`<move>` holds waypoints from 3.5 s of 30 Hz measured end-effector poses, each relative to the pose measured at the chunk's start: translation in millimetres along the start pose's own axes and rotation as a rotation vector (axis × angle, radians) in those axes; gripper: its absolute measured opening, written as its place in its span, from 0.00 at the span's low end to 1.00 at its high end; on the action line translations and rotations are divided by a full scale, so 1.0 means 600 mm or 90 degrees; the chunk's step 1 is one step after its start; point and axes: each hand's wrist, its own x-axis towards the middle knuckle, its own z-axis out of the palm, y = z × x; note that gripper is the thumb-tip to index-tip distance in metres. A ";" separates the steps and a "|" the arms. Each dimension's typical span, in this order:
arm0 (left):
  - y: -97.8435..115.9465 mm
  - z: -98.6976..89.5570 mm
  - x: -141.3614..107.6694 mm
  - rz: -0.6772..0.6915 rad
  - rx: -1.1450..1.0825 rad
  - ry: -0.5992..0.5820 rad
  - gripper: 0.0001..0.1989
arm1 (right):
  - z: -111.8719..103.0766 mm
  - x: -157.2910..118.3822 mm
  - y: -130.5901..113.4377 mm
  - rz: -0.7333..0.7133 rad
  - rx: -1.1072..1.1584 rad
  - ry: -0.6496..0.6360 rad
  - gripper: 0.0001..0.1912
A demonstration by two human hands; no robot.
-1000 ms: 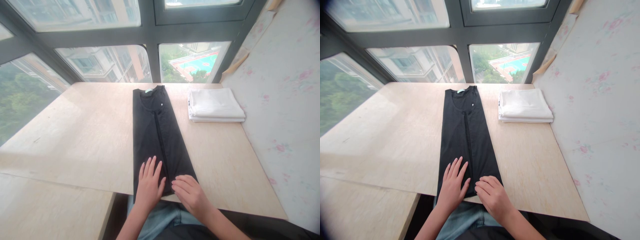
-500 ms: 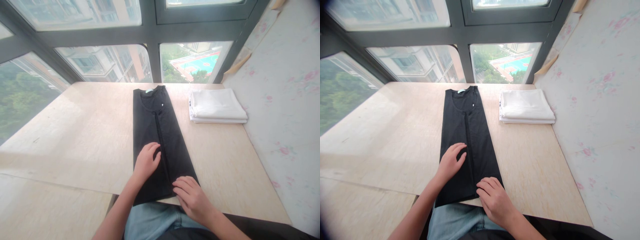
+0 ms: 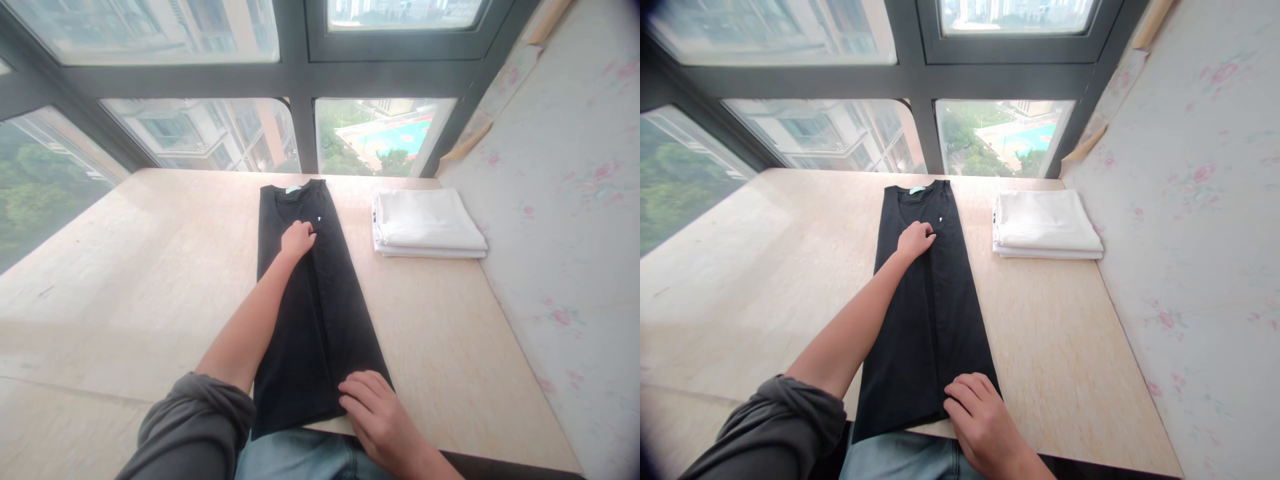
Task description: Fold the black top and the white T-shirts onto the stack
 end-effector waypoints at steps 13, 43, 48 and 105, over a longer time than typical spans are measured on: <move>-0.011 -0.005 0.003 0.000 0.029 0.022 0.11 | -0.008 0.004 -0.002 -0.013 0.002 0.019 0.19; 0.090 0.076 -0.073 0.250 0.002 0.021 0.29 | -0.035 0.009 0.052 0.097 -0.231 -0.145 0.31; 0.093 0.041 -0.123 0.269 0.003 0.016 0.23 | -0.035 0.008 0.052 0.104 -0.213 -0.125 0.29; -0.075 -0.012 -0.663 0.120 -0.050 0.256 0.16 | 0.015 0.062 -0.066 -0.037 0.005 0.070 0.14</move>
